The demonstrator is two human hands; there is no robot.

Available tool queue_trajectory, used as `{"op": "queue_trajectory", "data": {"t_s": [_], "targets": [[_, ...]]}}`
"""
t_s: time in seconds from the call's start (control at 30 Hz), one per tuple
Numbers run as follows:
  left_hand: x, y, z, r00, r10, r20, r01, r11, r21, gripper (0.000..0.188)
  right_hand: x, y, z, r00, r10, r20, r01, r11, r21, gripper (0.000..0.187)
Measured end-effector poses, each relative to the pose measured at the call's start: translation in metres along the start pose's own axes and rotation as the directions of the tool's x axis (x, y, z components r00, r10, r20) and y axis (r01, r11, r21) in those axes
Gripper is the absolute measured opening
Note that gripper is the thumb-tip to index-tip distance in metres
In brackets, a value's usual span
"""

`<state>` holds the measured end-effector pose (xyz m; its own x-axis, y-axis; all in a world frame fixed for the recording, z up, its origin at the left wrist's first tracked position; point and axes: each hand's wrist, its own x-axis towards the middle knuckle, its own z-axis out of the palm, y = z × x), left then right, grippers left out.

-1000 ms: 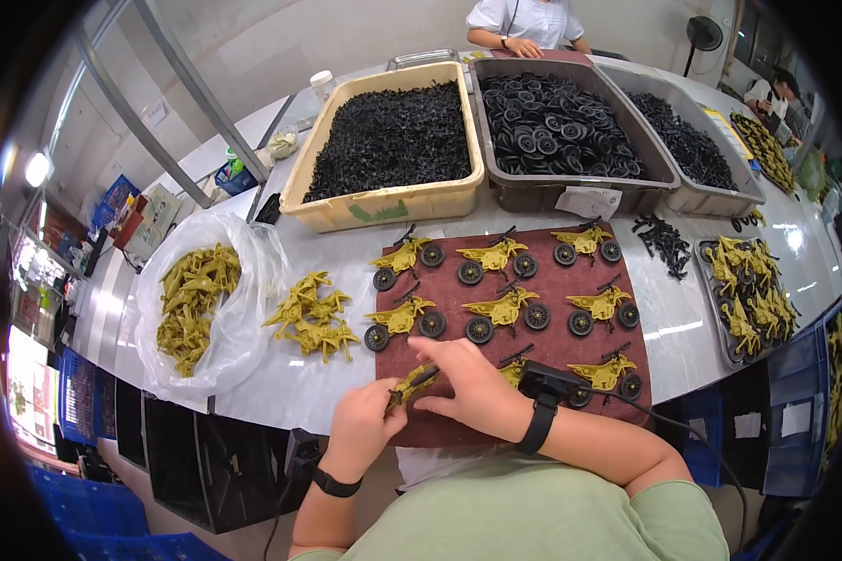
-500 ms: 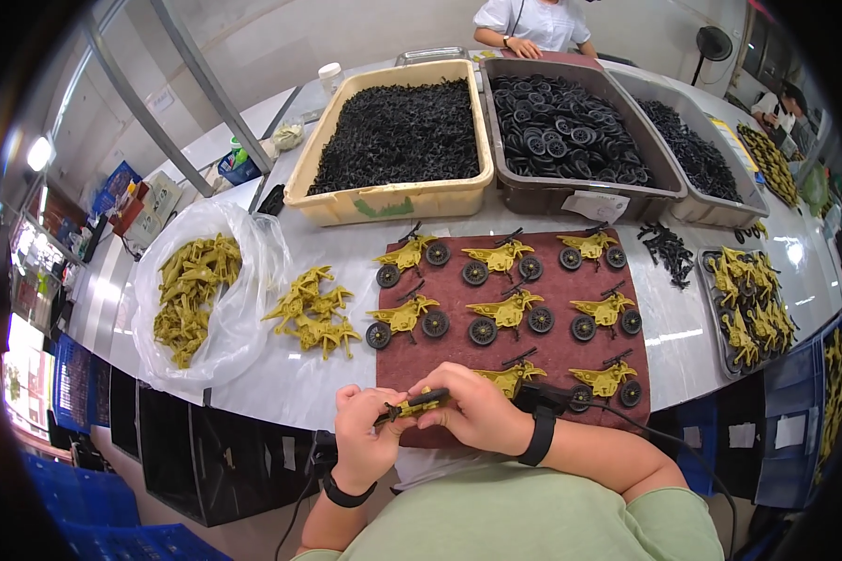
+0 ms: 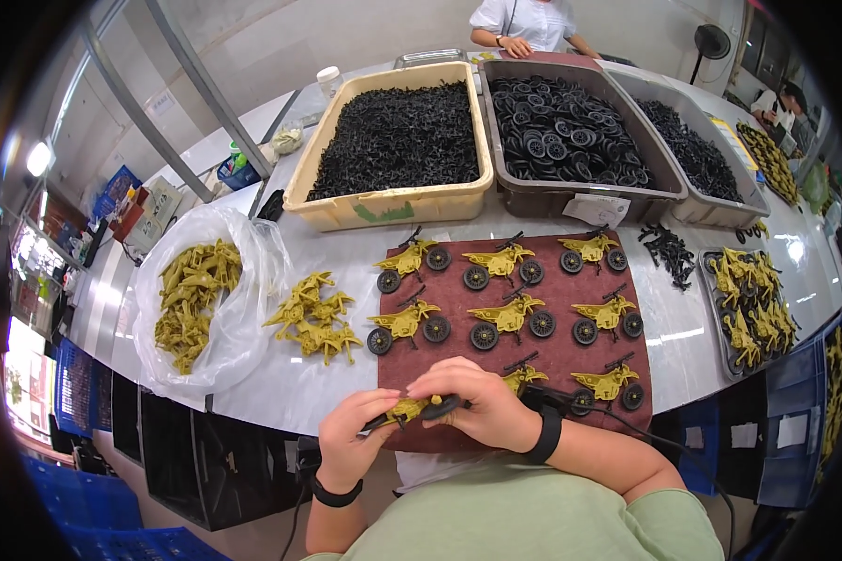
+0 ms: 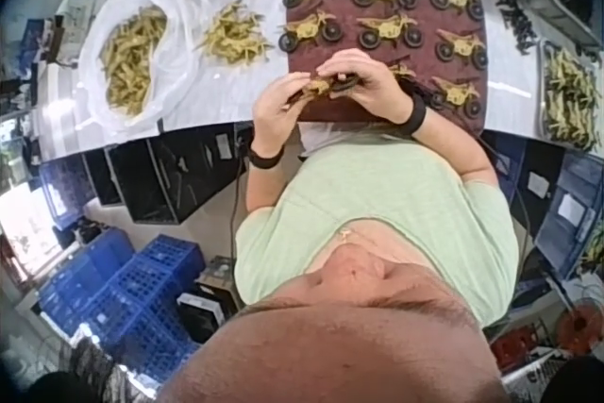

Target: Assembling small toy motorcycles by attaching wheels to the bodies on a production line.

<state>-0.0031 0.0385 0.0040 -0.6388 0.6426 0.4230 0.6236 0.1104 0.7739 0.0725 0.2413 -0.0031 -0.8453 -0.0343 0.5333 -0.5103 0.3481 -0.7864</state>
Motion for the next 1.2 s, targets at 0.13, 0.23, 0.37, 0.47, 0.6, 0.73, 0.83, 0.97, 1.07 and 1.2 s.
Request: {"op": "queue_trajectory", "data": {"t_s": [0.13, 0.23, 0.37, 0.47, 0.6, 0.73, 0.83, 0.97, 1.07, 1.2], "targets": [[0.003, 0.000, -0.004, 0.953, 0.292, -0.078, -0.247, 0.902, 0.355, 0.030, -0.006, 0.005, 0.003, 0.909, 0.408, -0.081, -0.379, 0.893, 0.243, 0.048], [0.000, -0.006, -0.001, 0.905, 0.406, -0.125, -0.322, 0.848, 0.420, 0.025, 0.000, -0.010, -0.012, 0.672, 0.693, 0.260, -0.661, 0.403, 0.634, 0.041], [-0.003, -0.007, 0.004, 0.895, 0.421, -0.146, -0.318, 0.833, 0.453, 0.032, -0.003, -0.007, 0.003, 0.761, 0.586, 0.280, -0.626, 0.548, 0.555, 0.041], [-0.007, -0.005, 0.017, 0.936, 0.161, -0.313, -0.166, 0.986, 0.012, 0.057, -0.002, -0.005, 0.007, 0.784, 0.603, 0.151, -0.563, 0.585, 0.584, 0.037], [-0.009, -0.008, 0.013, 0.981, -0.131, -0.143, 0.027, 0.822, -0.568, 0.076, -0.003, -0.008, 0.008, 0.864, 0.498, 0.077, -0.485, 0.782, 0.392, 0.035], [-0.011, -0.011, 0.015, 0.975, -0.195, -0.105, 0.124, 0.873, -0.472, 0.038, 0.002, -0.011, 0.011, 0.930, 0.367, 0.017, -0.363, 0.911, 0.197, 0.037], [-0.012, -0.007, 0.019, 0.967, -0.200, -0.158, 0.102, 0.872, -0.478, 0.028, 0.004, -0.014, 0.010, 0.937, 0.349, -0.007, -0.348, 0.935, 0.071, 0.038], [-0.017, -0.007, 0.022, 0.955, -0.215, -0.207, 0.115, 0.905, -0.409, 0.027, -0.003, -0.007, 0.013, 0.927, 0.374, -0.033, -0.368, 0.923, 0.116, 0.036], [-0.009, 0.001, 0.014, 0.949, -0.282, -0.142, 0.187, 0.865, -0.466, 0.025, 0.002, -0.014, 0.007, 0.886, 0.462, 0.036, -0.463, 0.876, 0.135, 0.033], [-0.004, 0.000, 0.005, 0.867, -0.496, 0.048, 0.422, 0.680, -0.600, 0.028, 0.000, -0.003, 0.007, 0.744, 0.621, 0.249, -0.666, 0.657, 0.352, 0.031]]}}
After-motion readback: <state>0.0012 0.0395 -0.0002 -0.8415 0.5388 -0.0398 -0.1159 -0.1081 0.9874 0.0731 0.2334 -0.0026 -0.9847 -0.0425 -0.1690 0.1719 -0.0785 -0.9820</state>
